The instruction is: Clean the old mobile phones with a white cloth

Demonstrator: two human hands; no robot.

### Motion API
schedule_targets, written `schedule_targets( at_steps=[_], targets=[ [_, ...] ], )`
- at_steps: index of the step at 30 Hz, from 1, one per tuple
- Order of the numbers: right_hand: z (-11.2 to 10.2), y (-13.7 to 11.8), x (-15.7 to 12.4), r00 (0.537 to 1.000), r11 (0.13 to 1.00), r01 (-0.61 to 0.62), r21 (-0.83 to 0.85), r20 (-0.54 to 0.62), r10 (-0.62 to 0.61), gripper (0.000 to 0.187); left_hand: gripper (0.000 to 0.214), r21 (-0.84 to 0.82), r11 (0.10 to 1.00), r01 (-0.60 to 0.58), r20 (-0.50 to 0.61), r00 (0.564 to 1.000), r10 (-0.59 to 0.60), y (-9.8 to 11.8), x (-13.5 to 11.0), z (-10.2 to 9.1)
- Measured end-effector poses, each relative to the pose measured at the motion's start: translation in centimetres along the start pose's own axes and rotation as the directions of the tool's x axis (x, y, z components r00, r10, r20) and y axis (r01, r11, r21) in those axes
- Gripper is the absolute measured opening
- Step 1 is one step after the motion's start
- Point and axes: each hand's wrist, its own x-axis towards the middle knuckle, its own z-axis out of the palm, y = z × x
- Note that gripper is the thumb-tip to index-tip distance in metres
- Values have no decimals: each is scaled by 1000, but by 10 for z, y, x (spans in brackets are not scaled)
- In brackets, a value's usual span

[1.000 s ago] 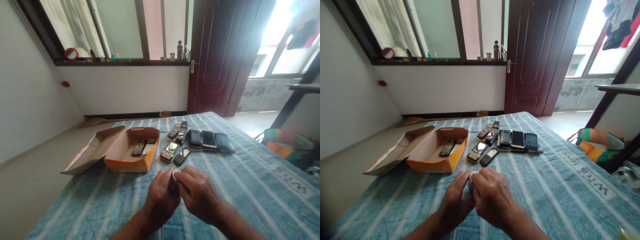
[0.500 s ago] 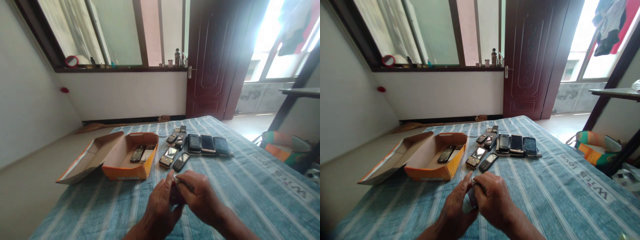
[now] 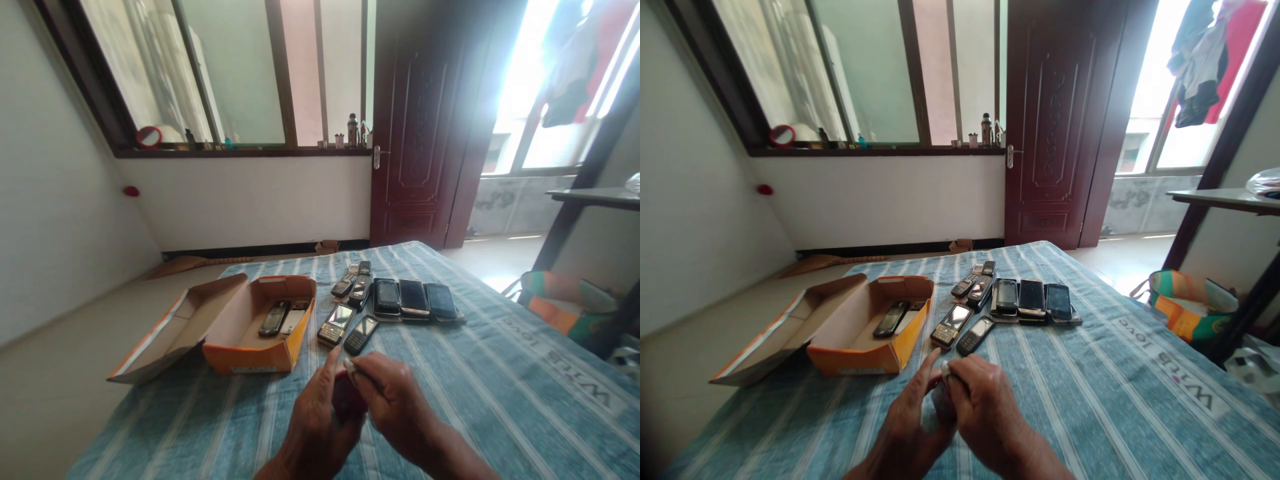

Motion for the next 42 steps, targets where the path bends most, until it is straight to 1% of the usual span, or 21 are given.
schedule_targets(
  at_steps=[4,7,10,12,14,16,19,22,25,28,32,36,38,42],
  targets=[
    [1,2,-1,1000,1000,17,-23,17,-17,22,85,-6,997,79,33,996,-79,-4,-1,-1],
    [3,5,-2,999,999,22,-46,29,-20,23,85,-40,981,189,54,981,-187,-6,1,-4],
    [5,7,-2,999,998,21,-64,47,-18,23,77,-82,933,352,75,935,-346,-8,6,-8],
    [6,9,-3,998,997,26,-73,50,-22,24,74,-113,901,419,111,906,-408,-8,9,-10],
    [6,10,-3,998,996,29,-80,53,-25,24,70,-136,889,436,133,898,-420,-8,12,-13],
    [6,12,-3,998,994,34,-100,60,-28,24,66,-149,889,433,134,900,-415,-7,14,-14],
    [4,15,-3,997,983,49,-177,69,-37,23,64,-162,873,460,143,886,-441,-6,17,-16],
    [1,17,-2,998,969,51,-241,38,-43,23,65,-185,818,545,173,837,-519,-5,19,-16],
    [0,14,-1,998,971,61,-232,-14,-66,24,64,-217,753,621,186,784,-592,-3,22,-18],
    [2,10,-3,993,974,105,-201,-28,-113,23,63,-277,704,654,200,756,-623,1,25,-20],
    [7,6,-5,982,966,186,-178,-7,-191,23,59,-361,649,670,229,738,-635,8,27,-19],
    [8,2,-6,964,949,252,-189,-33,-262,24,60,-415,601,683,243,720,-650,12,28,-16],
    [8,1,-5,952,937,285,-204,-51,-301,24,59,-414,611,675,233,727,-646,13,28,-15],
    [9,0,-5,934,916,321,-241,-79,-348,22,57,-321,689,650,208,758,-618,10,26,-16]
  ],
)
